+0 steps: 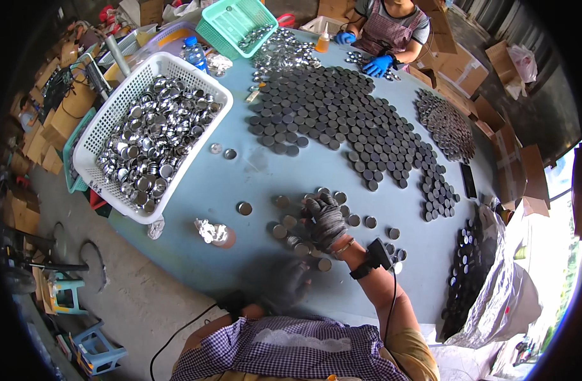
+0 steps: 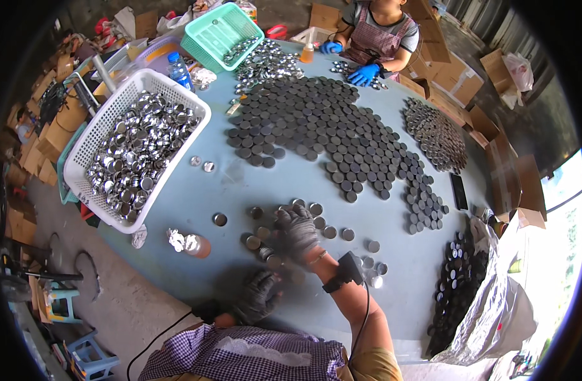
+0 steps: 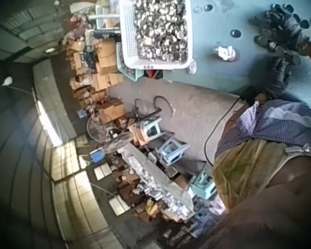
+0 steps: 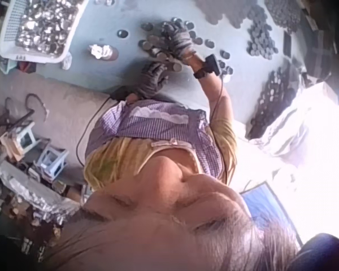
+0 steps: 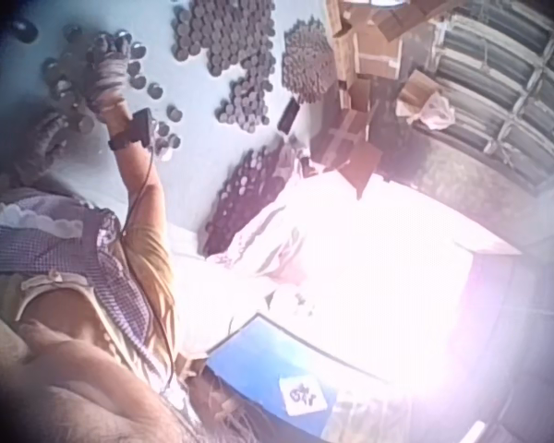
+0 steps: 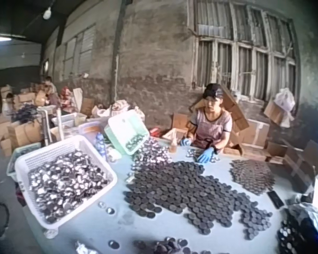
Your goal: The recorder is assembling small black rubber or plastic disks into metal caps, applying a liquid adhesive to them at a workstation.
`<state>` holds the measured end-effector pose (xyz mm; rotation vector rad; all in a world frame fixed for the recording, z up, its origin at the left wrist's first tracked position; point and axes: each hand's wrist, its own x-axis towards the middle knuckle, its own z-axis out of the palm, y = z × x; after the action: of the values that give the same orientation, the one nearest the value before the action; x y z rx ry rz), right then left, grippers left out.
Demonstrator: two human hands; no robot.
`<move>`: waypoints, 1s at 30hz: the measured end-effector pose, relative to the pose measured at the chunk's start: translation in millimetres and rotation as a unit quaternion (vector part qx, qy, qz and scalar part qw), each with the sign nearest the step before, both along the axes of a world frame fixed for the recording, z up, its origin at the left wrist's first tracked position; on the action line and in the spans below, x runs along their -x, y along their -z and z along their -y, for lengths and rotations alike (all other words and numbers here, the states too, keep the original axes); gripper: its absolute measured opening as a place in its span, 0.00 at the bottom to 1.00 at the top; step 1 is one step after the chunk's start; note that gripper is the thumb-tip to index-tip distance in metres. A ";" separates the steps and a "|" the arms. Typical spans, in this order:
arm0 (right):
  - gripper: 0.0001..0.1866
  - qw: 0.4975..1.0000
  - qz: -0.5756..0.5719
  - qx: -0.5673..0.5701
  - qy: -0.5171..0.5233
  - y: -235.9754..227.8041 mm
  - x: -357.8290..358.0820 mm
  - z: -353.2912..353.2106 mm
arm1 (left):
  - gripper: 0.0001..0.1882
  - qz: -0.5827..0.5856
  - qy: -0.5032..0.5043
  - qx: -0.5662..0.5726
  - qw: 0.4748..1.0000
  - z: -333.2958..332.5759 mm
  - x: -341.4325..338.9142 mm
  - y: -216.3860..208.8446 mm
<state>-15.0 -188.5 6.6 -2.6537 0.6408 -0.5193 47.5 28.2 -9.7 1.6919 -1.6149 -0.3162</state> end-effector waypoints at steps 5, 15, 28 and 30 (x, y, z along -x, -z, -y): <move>0.24 0.993 0.108 0.042 0.018 6.3 10.2 21.0 | 0.20 -0.013 0.007 -0.027 1.000 0.7 -0.7 -0.5; 0.30 0.999 0.028 0.003 -0.017 8.9 -17.0 7.0 | 0.21 -0.010 -0.008 -0.004 1.000 -4.8 -2.6 6.1; 0.22 1.000 0.001 0.025 -0.014 31.5 -45.5 22.1 | 0.18 0.020 0.010 -0.031 0.999 2.0 -6.8 -7.6; 0.22 0.998 0.052 -0.017 -0.023 32.1 -44.9 25.8 | 0.18 0.023 0.007 -0.030 0.999 1.5 -6.4 -9.6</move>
<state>29.8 -214.3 -25.5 -2.5837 0.5522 -0.6224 53.9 26.7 -0.1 1.7467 -1.6666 -0.3379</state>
